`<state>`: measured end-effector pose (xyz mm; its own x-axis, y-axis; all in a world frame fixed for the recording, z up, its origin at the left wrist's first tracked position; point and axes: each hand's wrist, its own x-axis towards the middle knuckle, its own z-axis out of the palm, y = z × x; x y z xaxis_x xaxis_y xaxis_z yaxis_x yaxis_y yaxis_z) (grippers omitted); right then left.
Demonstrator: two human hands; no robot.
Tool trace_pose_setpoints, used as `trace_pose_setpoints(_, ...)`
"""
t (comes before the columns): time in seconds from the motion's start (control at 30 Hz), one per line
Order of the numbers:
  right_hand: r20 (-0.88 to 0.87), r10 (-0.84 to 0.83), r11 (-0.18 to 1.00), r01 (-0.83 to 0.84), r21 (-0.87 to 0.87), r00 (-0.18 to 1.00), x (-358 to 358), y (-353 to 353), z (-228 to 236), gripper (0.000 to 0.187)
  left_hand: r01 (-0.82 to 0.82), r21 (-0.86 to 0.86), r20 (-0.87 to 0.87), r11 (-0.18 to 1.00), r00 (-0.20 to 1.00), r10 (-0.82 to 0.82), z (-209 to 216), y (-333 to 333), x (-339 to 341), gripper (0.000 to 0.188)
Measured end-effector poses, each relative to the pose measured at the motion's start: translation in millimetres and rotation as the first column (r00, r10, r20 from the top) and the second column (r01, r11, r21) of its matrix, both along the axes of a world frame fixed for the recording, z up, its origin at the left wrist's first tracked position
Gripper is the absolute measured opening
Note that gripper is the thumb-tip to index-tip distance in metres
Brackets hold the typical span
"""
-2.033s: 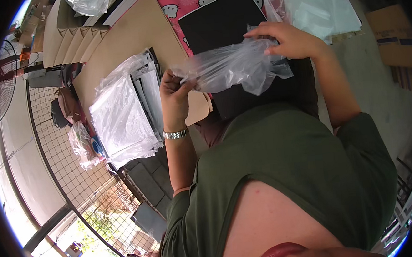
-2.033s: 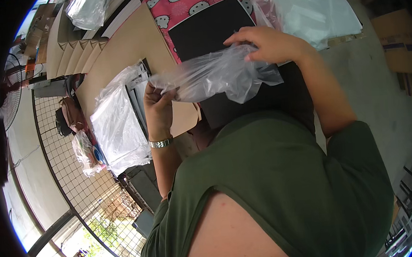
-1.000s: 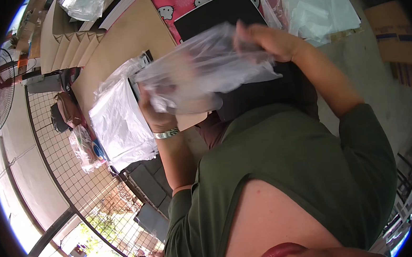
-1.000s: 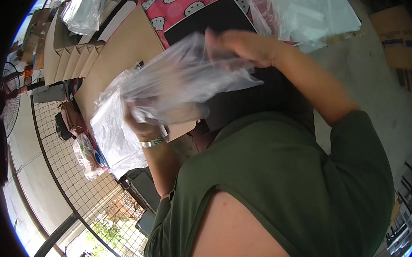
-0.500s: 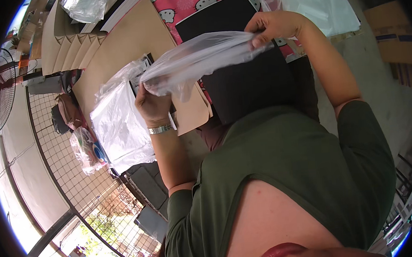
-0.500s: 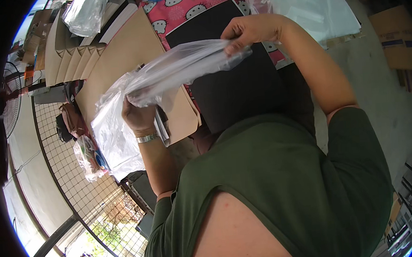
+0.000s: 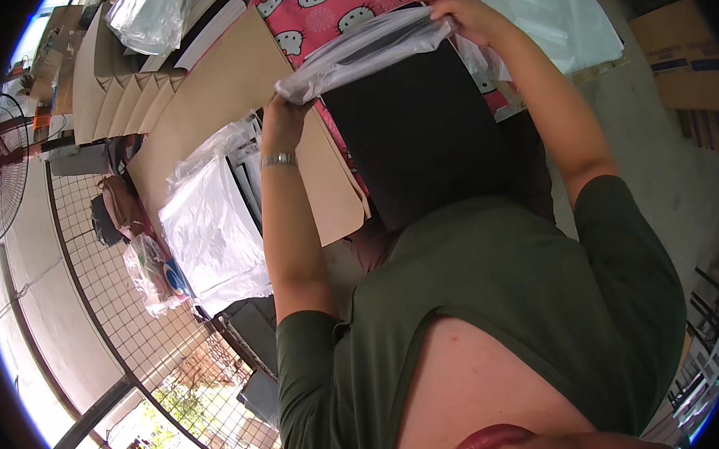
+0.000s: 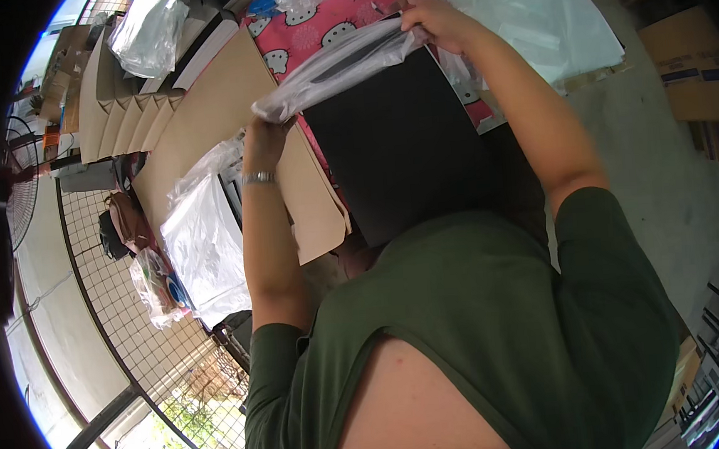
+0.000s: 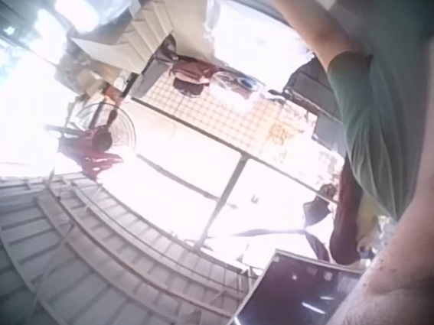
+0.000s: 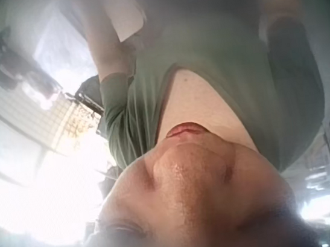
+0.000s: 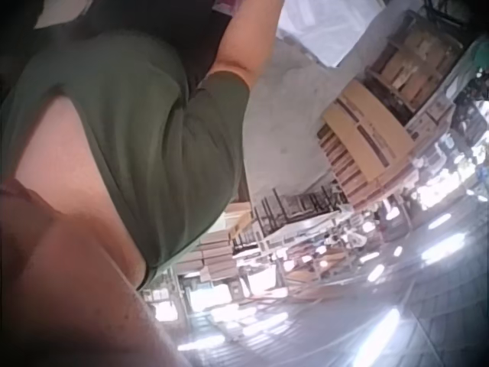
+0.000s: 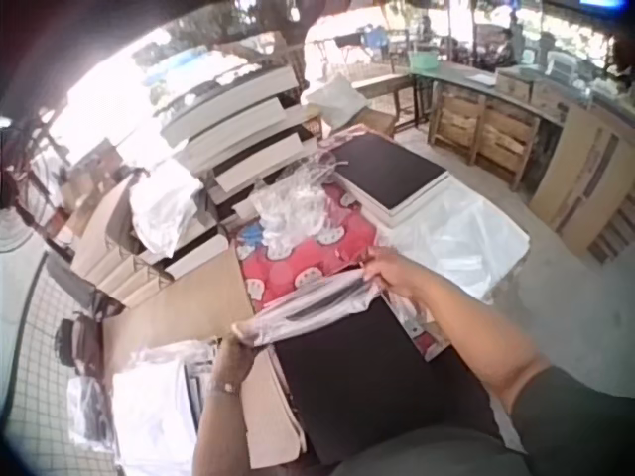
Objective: The person places flat black objects into clear plastic bags, smooths the bags, and stacks the packaged items on the table.
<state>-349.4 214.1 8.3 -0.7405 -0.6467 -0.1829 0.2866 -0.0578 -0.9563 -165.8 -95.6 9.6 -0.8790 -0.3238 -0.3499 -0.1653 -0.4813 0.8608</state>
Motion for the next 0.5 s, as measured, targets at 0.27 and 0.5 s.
trace_pose_setpoints(0.27,-0.814,0.356,0.481,0.656,0.581,0.460,-12.9,-45.6,-46.7,0.023,0.169,-0.709,0.340,0.685,0.932,0.123,-30.0,0.5,-60.8,0.020)
trace_pose_setpoints(0.5,-0.705,0.445,0.436,0.554,0.709,0.552,-7.4,-46.0,-26.9,0.022,0.174,-0.595,0.410,0.785,0.906,0.110,-2.2,-5.4,-48.4,0.021)
